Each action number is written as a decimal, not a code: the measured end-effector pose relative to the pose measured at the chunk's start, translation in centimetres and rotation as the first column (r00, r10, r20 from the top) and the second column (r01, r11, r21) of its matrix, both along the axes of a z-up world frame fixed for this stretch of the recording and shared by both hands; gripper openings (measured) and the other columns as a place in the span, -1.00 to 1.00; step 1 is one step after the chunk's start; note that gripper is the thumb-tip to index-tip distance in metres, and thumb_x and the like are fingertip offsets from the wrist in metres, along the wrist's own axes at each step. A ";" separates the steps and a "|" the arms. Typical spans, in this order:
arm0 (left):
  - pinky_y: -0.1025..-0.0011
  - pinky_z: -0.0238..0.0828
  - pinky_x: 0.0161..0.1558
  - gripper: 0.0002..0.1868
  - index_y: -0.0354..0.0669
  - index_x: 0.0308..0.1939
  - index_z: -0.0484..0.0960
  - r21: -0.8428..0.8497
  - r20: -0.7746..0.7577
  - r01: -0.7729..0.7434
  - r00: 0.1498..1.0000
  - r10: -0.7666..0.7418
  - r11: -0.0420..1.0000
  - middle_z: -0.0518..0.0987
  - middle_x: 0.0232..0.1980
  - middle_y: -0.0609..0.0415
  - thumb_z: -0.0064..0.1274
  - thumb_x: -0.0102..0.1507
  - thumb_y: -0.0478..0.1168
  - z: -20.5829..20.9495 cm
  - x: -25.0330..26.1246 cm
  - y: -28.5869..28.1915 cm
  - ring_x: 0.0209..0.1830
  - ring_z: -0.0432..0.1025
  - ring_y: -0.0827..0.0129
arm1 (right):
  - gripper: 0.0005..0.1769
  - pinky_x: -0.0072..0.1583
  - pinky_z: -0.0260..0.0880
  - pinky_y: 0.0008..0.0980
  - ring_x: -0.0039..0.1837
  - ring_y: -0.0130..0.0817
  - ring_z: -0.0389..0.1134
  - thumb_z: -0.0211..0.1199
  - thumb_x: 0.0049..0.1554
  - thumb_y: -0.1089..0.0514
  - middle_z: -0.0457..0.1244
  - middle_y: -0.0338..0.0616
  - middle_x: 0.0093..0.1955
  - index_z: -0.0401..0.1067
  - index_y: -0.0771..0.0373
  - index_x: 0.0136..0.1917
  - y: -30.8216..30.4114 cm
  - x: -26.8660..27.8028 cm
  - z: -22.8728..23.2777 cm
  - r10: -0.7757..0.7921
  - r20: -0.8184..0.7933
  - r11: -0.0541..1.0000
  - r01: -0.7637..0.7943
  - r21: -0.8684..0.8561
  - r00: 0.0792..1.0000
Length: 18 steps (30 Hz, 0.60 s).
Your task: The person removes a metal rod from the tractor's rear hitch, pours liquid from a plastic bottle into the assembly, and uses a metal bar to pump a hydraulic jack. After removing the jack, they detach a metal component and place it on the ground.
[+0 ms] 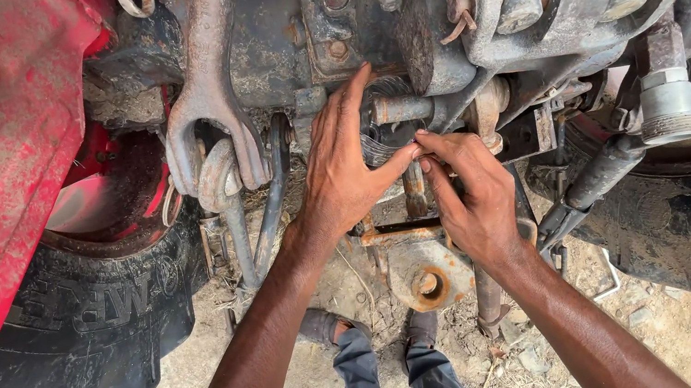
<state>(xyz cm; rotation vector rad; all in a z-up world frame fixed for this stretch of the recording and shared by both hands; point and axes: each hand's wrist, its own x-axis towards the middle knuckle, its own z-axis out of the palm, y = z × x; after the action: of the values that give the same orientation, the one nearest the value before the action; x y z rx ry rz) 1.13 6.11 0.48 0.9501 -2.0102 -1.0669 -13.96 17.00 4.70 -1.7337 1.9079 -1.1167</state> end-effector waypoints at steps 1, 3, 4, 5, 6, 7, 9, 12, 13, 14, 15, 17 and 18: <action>0.02 0.12 0.56 0.10 -0.15 0.63 0.00 0.001 -0.001 0.002 1.000 -0.002 1.000 0.34 0.50 -0.16 0.39 0.19 -0.02 -0.1 0.0 -0.1 0.54 0.23 0.01 | -0.69 0.01 0.48 -0.43 0.05 -0.36 0.43 0.26 0.28 0.36 0.35 -0.04 0.14 0.45 0.29 0.30 -0.1 0.0 0.0 -0.002 -0.001 1.000 0.002 0.001 1.000; -0.01 0.08 0.53 0.05 -0.16 0.58 0.06 -0.067 0.031 0.014 0.999 -0.012 0.998 0.24 0.52 -0.20 0.40 0.20 -0.02 -0.4 -0.1 -0.1 0.55 0.17 -0.02 | -0.71 0.02 0.44 -0.39 0.03 -0.37 0.43 0.26 0.28 0.37 0.36 -0.05 0.12 0.48 0.30 0.27 -0.2 -0.1 0.1 0.000 -0.013 1.000 0.000 -0.003 1.000; -0.01 0.08 0.53 0.05 -0.16 0.58 0.06 -0.064 0.030 0.019 0.999 -0.017 0.998 0.24 0.52 -0.20 0.40 0.20 -0.02 -0.2 -0.1 -0.1 0.55 0.17 -0.02 | -0.71 0.02 0.44 -0.39 0.03 -0.37 0.43 0.26 0.28 0.37 0.36 -0.05 0.12 0.48 0.30 0.27 -0.2 -0.2 0.1 -0.005 -0.014 1.000 0.005 -0.001 1.000; -0.01 0.07 0.55 0.02 -0.14 0.58 0.08 -0.094 0.034 0.025 0.999 -0.022 0.995 0.23 0.54 -0.17 0.40 0.20 -0.03 0.0 -0.1 -0.1 0.57 0.16 0.00 | -0.72 0.02 0.44 -0.39 0.04 -0.36 0.43 0.26 0.28 0.38 0.37 -0.05 0.11 0.49 0.30 0.26 -0.2 -0.3 0.1 0.002 -0.007 1.000 -0.002 0.002 1.000; -0.01 0.05 0.56 0.00 -0.12 0.57 0.11 -0.124 0.037 0.031 0.999 -0.027 0.992 0.22 0.56 -0.14 0.39 0.21 -0.03 0.3 -0.1 0.0 0.59 0.15 0.02 | -0.72 0.02 0.43 -0.38 0.05 -0.36 0.43 0.26 0.27 0.38 0.37 -0.06 0.11 0.50 0.30 0.25 -0.2 -0.4 0.1 0.009 -0.001 1.000 -0.009 0.005 1.000; -0.01 0.05 0.56 0.00 -0.12 0.57 0.11 -0.124 0.037 0.039 0.999 -0.035 0.992 0.22 0.56 -0.14 0.39 0.21 -0.03 0.6 0.0 -0.2 0.59 0.15 0.02 | -0.72 0.02 0.43 -0.38 0.05 -0.36 0.43 0.26 0.27 0.38 0.37 -0.06 0.11 0.50 0.30 0.25 -0.3 -0.5 0.2 0.001 -0.001 1.000 -0.001 0.005 1.000; -0.01 0.05 0.56 -0.07 -0.13 0.52 0.19 -0.098 0.053 0.068 0.997 -0.063 0.993 0.20 0.56 -0.13 0.38 0.19 -0.04 1.2 0.3 -0.3 0.60 0.12 0.02 | -0.72 0.02 0.44 -0.39 0.05 -0.35 0.44 0.27 0.27 0.38 0.38 -0.05 0.10 0.50 0.29 0.25 -0.3 -0.6 0.2 0.011 0.015 1.000 -0.011 0.019 1.000; -0.02 0.03 0.52 -0.22 -0.16 0.48 0.28 -0.008 0.022 0.103 0.994 -0.103 0.995 0.18 0.58 -0.15 0.33 0.29 -0.06 1.8 0.4 -0.2 0.62 0.09 -0.02 | -0.71 0.07 0.45 -0.39 0.09 -0.34 0.45 0.27 0.27 0.38 0.38 -0.05 0.09 0.49 0.29 0.26 -0.4 -0.6 0.5 0.008 0.014 1.000 -0.007 -0.015 1.000; -0.02 0.03 0.52 -0.22 -0.16 0.48 0.28 -0.008 0.019 0.115 0.993 -0.115 0.993 0.18 0.58 -0.15 0.33 0.29 -0.06 2.3 0.4 0.2 0.62 0.09 -0.02 | -0.71 0.07 0.45 -0.39 0.09 -0.34 0.45 0.27 0.27 0.38 0.38 -0.05 0.09 0.49 0.29 0.26 -0.5 -0.5 0.8 -0.005 0.012 1.000 0.005 -0.014 1.000; -0.01 0.06 0.54 -0.28 -0.22 0.49 0.28 -0.055 -0.012 0.056 0.998 -0.056 0.997 0.16 0.60 -0.19 0.26 0.35 -0.09 2.7 0.3 0.8 0.62 0.09 -0.03 | -0.71 0.07 0.45 -0.39 0.09 -0.34 0.45 0.27 0.26 0.37 0.39 -0.05 0.09 0.49 0.31 0.26 -0.6 -0.4 1.1 -0.001 0.042 1.000 0.001 -0.001 0.999; 0.00 0.08 0.55 -0.34 -0.28 0.50 0.28 -0.100 -0.047 -0.007 0.999 0.002 0.995 0.14 0.61 -0.22 0.18 0.40 -0.12 3.1 0.3 1.3 0.63 0.09 -0.05 | -0.71 0.08 0.46 -0.39 0.09 -0.34 0.46 0.26 0.26 0.37 0.39 -0.05 0.08 0.49 0.32 0.26 -0.6 -0.4 1.4 0.004 0.072 1.000 -0.005 0.012 0.997; 0.05 0.17 0.50 -0.50 -0.28 0.40 0.37 -0.150 -0.112 -0.108 0.989 0.092 0.983 0.26 0.52 -0.18 0.09 0.43 -0.18 3.5 0.3 3.6 0.55 0.19 0.01 | -0.73 0.08 0.49 -0.38 0.08 -0.33 0.47 0.24 0.28 0.34 0.39 -0.05 0.07 0.49 0.33 0.26 0.9 -1.3 0.5 -0.034 0.211 0.999 0.024 0.046 0.977; 0.11 0.27 0.45 -0.65 -0.27 0.30 0.46 -0.192 -0.179 -0.221 0.966 0.187 0.956 0.39 0.43 -0.13 0.01 0.46 -0.23 3.7 0.3 4.7 0.47 0.30 0.06 | -0.74 0.07 0.52 -0.37 0.07 -0.32 0.47 0.22 0.30 0.32 0.40 -0.05 0.07 0.48 0.34 0.25 1.6 -1.8 0.0 -0.063 0.349 0.996 0.037 0.079 0.935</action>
<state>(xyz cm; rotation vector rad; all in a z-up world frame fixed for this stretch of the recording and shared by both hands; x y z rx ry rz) 1.40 10.80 4.19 0.9079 -1.8083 -0.7740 -15.75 18.64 4.75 -1.3453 1.7527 -1.2630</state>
